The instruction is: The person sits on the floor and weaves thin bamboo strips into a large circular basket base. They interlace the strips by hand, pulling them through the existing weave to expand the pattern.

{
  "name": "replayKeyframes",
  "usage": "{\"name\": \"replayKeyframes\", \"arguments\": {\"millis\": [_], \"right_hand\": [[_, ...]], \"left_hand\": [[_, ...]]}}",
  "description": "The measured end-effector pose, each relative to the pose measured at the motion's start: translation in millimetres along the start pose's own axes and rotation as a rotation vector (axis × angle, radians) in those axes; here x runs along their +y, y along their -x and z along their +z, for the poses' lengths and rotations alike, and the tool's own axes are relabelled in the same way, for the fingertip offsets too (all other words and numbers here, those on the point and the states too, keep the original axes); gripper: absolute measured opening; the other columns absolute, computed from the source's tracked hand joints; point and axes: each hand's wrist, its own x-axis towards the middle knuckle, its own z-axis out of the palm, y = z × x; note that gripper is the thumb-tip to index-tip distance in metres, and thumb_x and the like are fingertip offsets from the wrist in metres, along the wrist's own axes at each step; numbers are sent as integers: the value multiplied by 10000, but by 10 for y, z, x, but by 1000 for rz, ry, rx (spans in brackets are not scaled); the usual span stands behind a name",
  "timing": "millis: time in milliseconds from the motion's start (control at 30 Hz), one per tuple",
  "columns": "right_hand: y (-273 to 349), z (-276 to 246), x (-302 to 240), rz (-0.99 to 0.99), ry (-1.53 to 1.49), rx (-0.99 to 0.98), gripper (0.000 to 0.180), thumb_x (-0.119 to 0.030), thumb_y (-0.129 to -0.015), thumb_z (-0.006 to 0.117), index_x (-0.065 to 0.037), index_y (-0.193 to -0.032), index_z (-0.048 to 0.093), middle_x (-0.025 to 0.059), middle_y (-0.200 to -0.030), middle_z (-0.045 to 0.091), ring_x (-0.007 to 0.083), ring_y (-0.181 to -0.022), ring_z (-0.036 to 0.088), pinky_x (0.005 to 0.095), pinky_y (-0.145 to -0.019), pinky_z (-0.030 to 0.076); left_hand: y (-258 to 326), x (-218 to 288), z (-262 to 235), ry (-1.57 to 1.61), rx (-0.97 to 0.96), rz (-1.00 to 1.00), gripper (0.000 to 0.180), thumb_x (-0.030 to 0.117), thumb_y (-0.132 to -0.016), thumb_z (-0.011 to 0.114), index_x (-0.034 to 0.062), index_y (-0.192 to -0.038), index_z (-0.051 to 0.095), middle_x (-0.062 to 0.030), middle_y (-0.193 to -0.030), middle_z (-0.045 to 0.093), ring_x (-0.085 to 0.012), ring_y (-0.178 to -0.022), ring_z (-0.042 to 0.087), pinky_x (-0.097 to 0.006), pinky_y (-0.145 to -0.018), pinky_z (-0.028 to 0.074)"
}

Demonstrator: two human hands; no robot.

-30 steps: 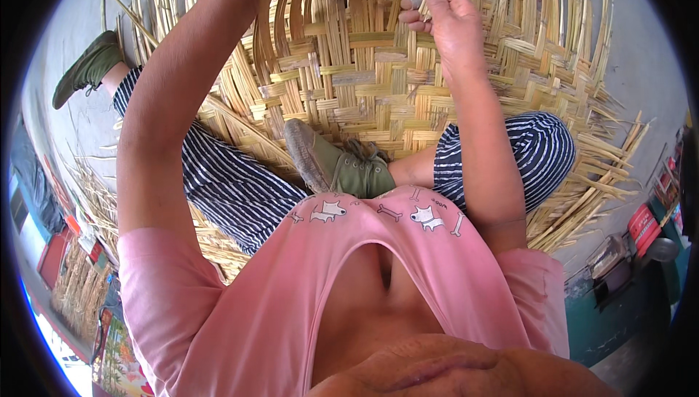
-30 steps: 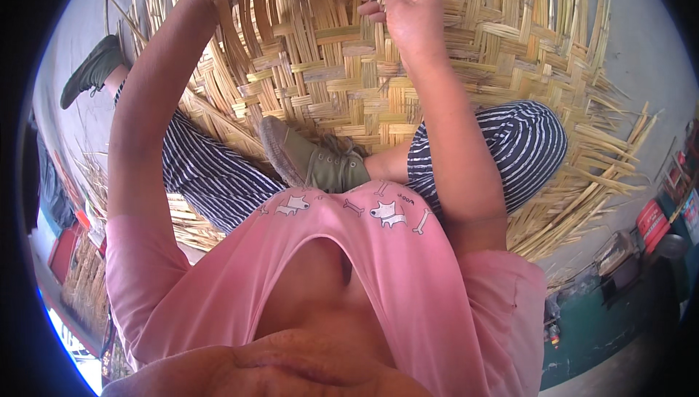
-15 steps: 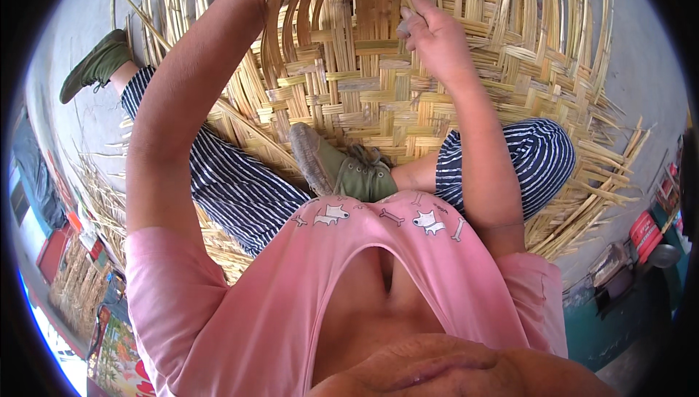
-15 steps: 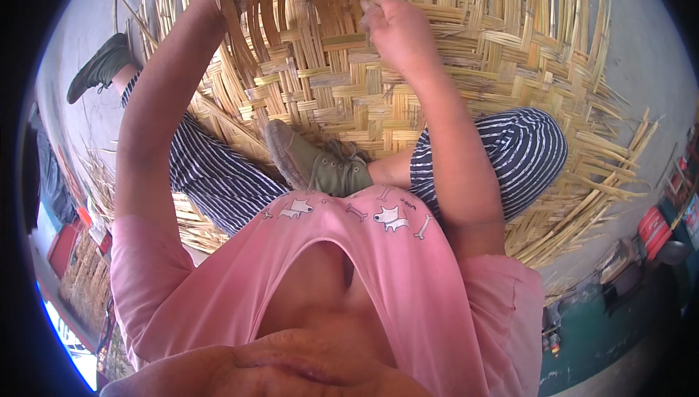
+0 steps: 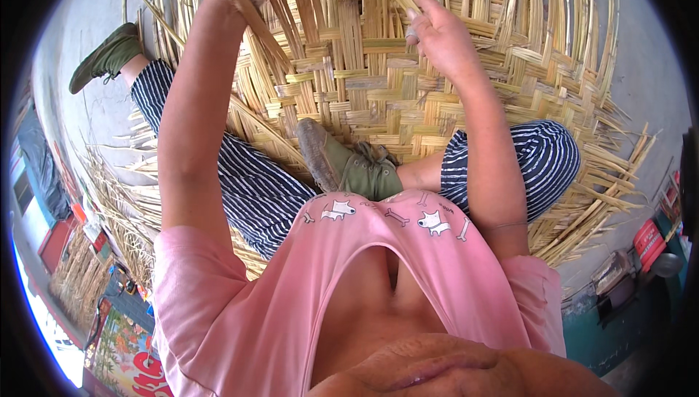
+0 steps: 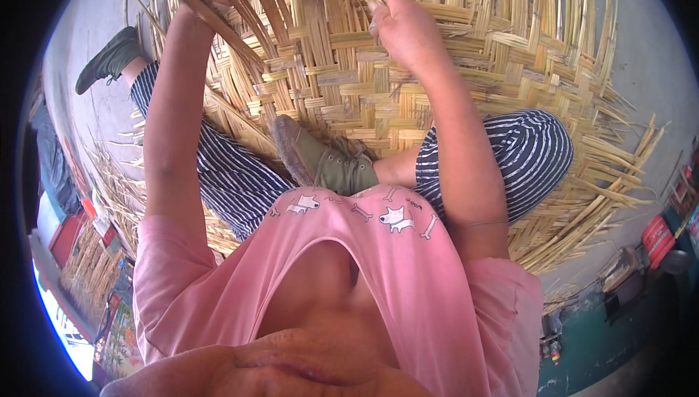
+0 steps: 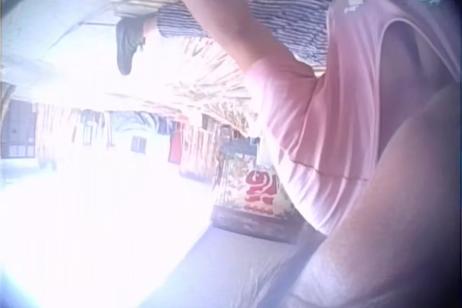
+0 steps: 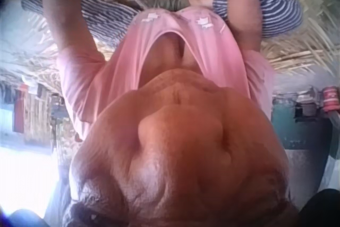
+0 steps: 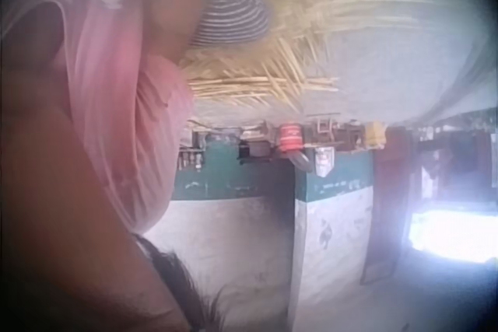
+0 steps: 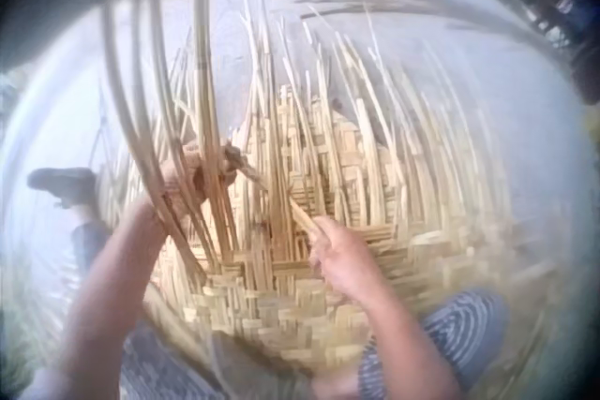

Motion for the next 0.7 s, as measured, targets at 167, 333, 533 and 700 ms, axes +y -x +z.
{"name": "replayKeyframes", "arguments": {"millis": [167, 333, 533, 700], "right_hand": [[-19, -13, 36, 13, 8, 13, 319, -230, -1063, 518, -23, -1299, 575, 93, -871, 711, 158, -691, 646, 322, -661, 539], [-19, -17, 40, -9, -5, 5, 279, -217, -1054, 528, -26, -1245, 597, 80, -870, 704, 110, -698, 638, 296, -646, 534], [-104, 28, 278, -196, 289, 93, 259, -222, -1000, 577, -82, -1206, 647, 85, -847, 719, 171, -670, 658, 351, -660, 533], [-140, 50, 238, -41, 138, 34, 271, -232, -994, 567, -91, -1209, 654, 92, -862, 733, 226, -701, 681, 388, -703, 537]], "left_hand": [[-84, -231, -591, 144, -112, 14, 196, 203, -951, 709, 31, -1047, 709, -82, -874, 706, -161, -715, 645, -283, -626, 547], [169, -366, -672, 102, 60, 31, 203, 190, -1017, 612, 18, -1105, 673, -90, -963, 726, -168, -823, 683, -327, -717, 566], [681, -982, -875, 268, 286, 14, 132, 52, -978, 647, 26, -1107, 656, -63, -1009, 718, -184, -891, 708, -328, -759, 608], [748, -1009, -673, 316, 391, 2, 153, 93, -995, 660, 36, -1137, 660, -52, -1053, 721, -162, -917, 701, -320, -788, 583]]}}
